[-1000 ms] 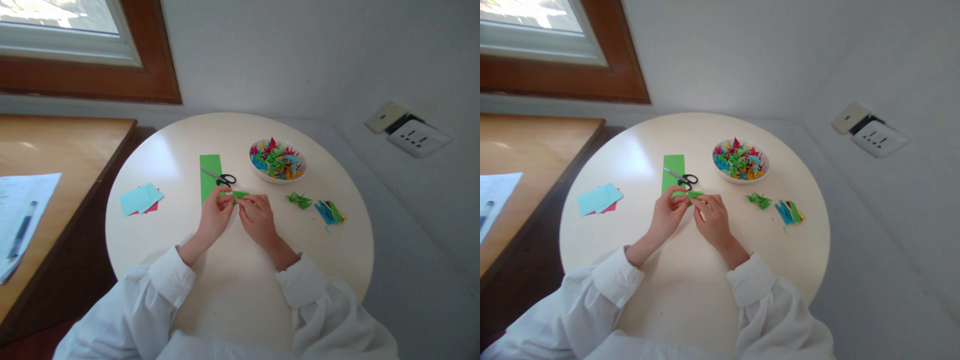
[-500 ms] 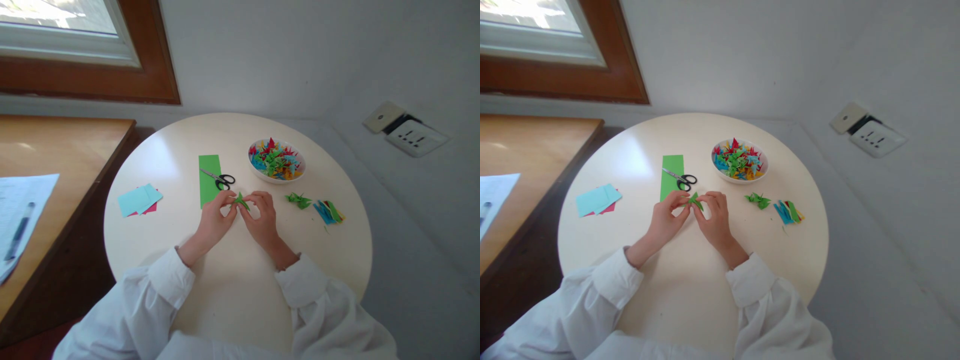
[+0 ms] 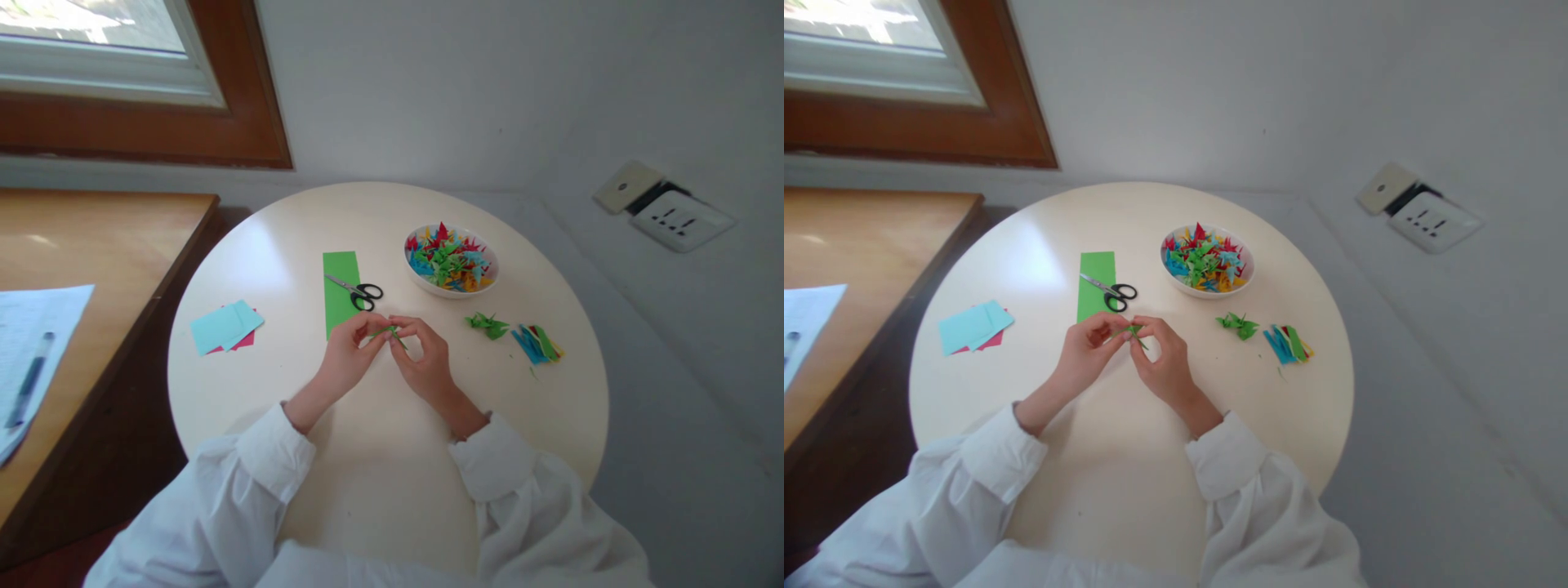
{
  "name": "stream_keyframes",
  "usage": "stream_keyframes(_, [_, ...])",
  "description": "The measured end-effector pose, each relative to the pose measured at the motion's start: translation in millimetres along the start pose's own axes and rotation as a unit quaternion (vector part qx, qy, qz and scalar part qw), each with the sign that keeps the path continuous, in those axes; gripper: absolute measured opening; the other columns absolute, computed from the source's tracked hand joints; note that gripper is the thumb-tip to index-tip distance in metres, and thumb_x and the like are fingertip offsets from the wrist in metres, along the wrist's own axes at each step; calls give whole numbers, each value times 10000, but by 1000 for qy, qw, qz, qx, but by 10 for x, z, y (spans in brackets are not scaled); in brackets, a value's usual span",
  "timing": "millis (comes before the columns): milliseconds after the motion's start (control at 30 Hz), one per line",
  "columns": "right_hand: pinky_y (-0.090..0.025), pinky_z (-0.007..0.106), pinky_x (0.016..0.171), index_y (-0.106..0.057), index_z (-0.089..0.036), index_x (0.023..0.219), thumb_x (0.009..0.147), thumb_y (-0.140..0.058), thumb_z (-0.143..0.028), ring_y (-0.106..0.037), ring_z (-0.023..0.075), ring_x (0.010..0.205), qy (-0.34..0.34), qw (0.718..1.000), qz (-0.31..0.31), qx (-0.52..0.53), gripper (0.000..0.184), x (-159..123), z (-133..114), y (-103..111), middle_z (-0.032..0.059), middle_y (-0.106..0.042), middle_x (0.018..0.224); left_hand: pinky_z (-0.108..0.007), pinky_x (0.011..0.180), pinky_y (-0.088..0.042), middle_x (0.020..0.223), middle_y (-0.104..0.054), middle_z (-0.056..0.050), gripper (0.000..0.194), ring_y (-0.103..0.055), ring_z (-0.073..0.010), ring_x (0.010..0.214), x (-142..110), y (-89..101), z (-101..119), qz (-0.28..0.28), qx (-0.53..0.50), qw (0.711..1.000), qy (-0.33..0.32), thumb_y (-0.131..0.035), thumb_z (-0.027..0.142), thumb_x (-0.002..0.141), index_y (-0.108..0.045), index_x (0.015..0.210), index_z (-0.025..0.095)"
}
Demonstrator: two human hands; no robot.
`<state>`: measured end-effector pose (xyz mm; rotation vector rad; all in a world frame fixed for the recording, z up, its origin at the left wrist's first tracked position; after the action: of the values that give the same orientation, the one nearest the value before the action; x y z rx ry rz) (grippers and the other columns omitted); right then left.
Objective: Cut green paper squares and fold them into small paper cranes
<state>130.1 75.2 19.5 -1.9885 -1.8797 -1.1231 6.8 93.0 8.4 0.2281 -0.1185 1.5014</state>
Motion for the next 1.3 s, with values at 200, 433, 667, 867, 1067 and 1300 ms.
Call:
stream_keyframes(200, [-502, 315, 732, -538, -204, 748, 739, -560, -157, -622, 157, 772, -57, 998, 0, 36, 53, -11, 107, -25, 39, -645, 799, -245, 661, -472, 717, -632, -26, 110, -580, -128, 678, 13, 5, 15, 5, -19, 1000, 22, -655, 250, 675, -615, 722, 159])
stream_keyframes(433, [-488, 298, 695, -573, -192, 733, 742, -561, -162, -590, 150, 720, -90, 994, -13, 66, 34, -43, 192, -70, 23, -623, 744, -234, 593, -448, 706, -632, -28, 150, -561, -117, 617, 17, 17, -77, 2, -13, 998, 57, -644, 245, 678, -629, 789, 147])
stream_keyframes(667, [-491, 291, 683, -586, -196, 728, 735, -563, -189, -588, 146, 692, -120, 988, -24, 96, 26, -49, 248, -107, 12, -621, 713, -276, 688, -474, 758, -655, -54, 154, -605, -168, 731, 24, -22, -148, -26, -34, 996, 73, -636, 282, 677, -641, 750, 147])
stream_keyframes(867, [-481, 284, 639, -607, -194, 721, 749, -574, -226, -573, 143, 658, -129, 987, -34, 85, 54, -32, 222, -114, 17, -630, 697, -274, 668, -468, 715, -649, -45, 157, -598, -166, 704, 26, -22, -157, -30, -42, 995, 90, -634, 299, 677, -621, 722, 148])
stream_keyframes(1067, [-488, 287, 634, -624, -193, 723, 740, -585, -244, -578, 146, 646, -149, 984, -30, 92, 67, -53, 253, -129, 22, -645, 695, -260, 643, -457, 682, -634, -27, 155, -581, -151, 674, 27, 1, -173, -10, -44, 994, 95, -641, 300, 668, -615, 692, 149])
stream_keyframes(1300, [-505, 286, 626, -641, -189, 706, 727, -600, -280, -603, 150, 630, -199, 970, -22, 137, 102, -73, 302, -147, 27, -662, 682, -239, 599, -431, 620, -609, -8, 124, -554, -122, 606, 25, 12, -144, 7, -62, 993, 101, -646, 264, 659, -613, 648, 145])
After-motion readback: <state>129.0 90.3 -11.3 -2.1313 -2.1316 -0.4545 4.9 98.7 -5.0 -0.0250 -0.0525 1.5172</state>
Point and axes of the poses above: each hand's wrist, its own x-axis towards the middle knuckle, its own y-axis out of the back of the hand, z = x × y, the point moved 7 cm from there along x, towards the middle knuckle
